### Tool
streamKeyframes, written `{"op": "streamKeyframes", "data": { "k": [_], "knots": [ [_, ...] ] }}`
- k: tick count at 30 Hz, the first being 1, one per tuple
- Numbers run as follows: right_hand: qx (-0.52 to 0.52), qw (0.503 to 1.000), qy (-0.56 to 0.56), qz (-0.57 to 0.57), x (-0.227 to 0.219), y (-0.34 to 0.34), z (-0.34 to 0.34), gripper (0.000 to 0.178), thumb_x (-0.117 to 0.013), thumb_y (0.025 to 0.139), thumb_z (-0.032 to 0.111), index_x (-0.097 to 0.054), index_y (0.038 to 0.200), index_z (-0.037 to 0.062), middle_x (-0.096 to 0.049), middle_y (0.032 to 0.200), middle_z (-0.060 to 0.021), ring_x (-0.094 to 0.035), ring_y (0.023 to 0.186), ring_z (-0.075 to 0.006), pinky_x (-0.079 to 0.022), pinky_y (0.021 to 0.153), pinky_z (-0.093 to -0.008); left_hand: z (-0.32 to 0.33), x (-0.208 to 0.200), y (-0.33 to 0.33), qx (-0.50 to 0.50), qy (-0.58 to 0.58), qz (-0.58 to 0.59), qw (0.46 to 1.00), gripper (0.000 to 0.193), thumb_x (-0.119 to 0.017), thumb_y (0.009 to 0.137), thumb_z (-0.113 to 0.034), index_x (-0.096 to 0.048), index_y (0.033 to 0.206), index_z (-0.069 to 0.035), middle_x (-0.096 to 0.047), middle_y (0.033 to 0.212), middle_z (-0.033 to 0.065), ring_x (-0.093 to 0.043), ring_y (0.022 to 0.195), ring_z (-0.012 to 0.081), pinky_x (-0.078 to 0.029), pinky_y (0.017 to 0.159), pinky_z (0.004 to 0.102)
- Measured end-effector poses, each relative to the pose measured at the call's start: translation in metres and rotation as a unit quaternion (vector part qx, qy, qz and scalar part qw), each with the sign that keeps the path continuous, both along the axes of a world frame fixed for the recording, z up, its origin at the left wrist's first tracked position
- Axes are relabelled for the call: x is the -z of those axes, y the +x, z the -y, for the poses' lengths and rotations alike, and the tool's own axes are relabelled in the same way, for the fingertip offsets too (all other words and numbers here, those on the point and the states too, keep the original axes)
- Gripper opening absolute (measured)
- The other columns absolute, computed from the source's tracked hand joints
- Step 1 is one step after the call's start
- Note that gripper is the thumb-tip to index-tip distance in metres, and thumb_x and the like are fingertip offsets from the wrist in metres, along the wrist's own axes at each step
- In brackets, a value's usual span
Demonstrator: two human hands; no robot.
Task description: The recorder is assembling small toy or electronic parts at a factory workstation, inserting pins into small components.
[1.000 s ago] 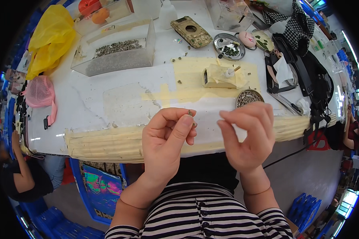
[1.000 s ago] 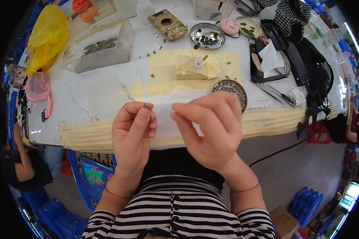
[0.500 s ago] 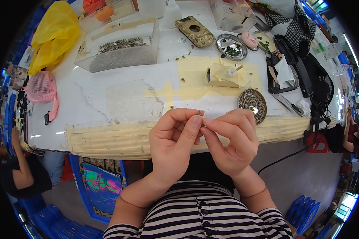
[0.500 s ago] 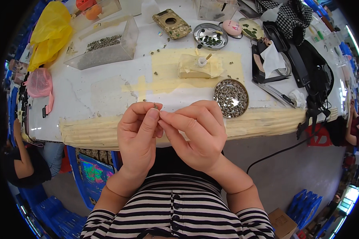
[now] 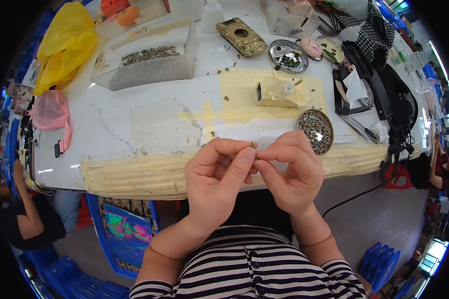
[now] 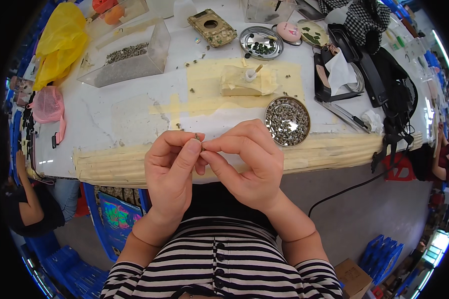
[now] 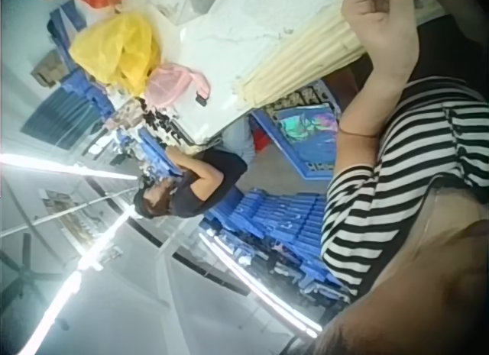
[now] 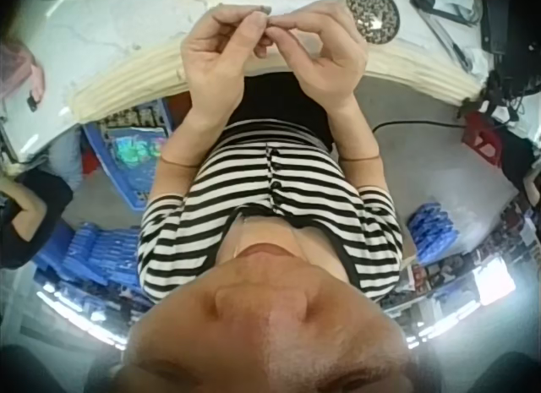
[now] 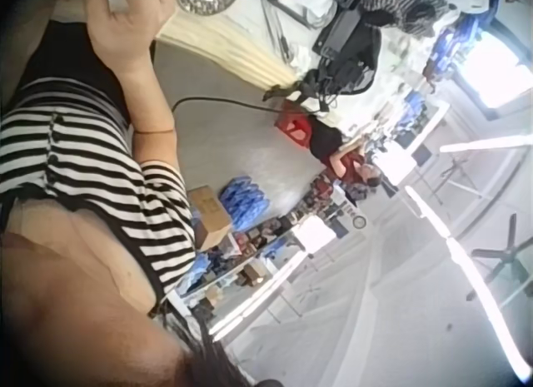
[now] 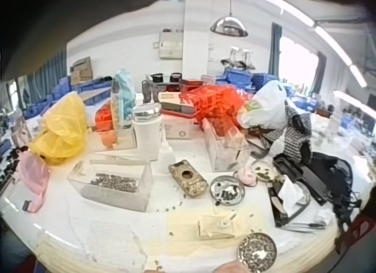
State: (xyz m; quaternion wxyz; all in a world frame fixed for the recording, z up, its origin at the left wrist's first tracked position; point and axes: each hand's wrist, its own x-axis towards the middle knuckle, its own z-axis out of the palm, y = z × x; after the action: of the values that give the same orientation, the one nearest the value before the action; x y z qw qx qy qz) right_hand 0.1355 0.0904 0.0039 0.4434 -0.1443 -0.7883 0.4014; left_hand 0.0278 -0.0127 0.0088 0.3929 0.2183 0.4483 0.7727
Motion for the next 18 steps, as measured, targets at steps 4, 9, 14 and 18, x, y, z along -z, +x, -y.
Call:
{"op": "streamKeyframes", "data": {
  "k": [4,9,14,18],
  "knots": [
    [0.02,0.999,-0.022,-0.013,0.001,0.001,-0.002,0.022,-0.081,0.068,-0.003,-0.072,0.086,0.0038,-0.064,0.079,-0.0057,-0.059,0.072,-0.0193,-0.045,0.064,-0.0293,0.001,0.0,-0.003,0.036,0.016,0.042,0.998,0.012,-0.062,0.095,-0.004,-0.064,0.105,0.003,-0.071,0.091,0.0096,-0.068,0.08,0.0113,-0.056,0.069,0.0237],
    [0.024,0.995,0.091,0.031,-0.014,0.006,-0.014,0.023,-0.081,0.066,-0.001,-0.072,0.087,0.0051,-0.063,0.079,-0.0031,-0.058,0.073,-0.0198,-0.045,0.063,-0.0298,0.005,-0.001,-0.011,0.073,-0.004,0.041,0.996,0.012,-0.062,0.095,-0.002,-0.064,0.105,0.003,-0.071,0.094,0.0135,-0.069,0.081,0.0136,-0.058,0.072,0.0257],
    [0.013,0.989,0.143,0.037,-0.015,0.008,-0.02,0.024,-0.082,0.064,0.004,-0.072,0.086,0.0071,-0.062,0.078,-0.0008,-0.056,0.073,-0.0192,-0.045,0.064,-0.0299,0.007,-0.002,-0.015,0.102,-0.025,0.034,0.994,0.01,-0.064,0.093,-0.002,-0.065,0.101,0.004,-0.072,0.091,0.0135,-0.07,0.079,0.0138,-0.059,0.071,0.0253],
    [-0.004,0.989,0.144,0.045,-0.017,0.01,-0.022,0.024,-0.083,0.064,0.007,-0.073,0.086,0.0085,-0.062,0.077,-0.0001,-0.055,0.073,-0.0192,-0.044,0.065,-0.0298,0.007,-0.003,-0.018,0.135,-0.04,0.039,0.989,0.009,-0.066,0.092,-0.001,-0.066,0.099,0.005,-0.072,0.089,0.0134,-0.07,0.077,0.0142,-0.059,0.069,0.0247]
  ]
}}
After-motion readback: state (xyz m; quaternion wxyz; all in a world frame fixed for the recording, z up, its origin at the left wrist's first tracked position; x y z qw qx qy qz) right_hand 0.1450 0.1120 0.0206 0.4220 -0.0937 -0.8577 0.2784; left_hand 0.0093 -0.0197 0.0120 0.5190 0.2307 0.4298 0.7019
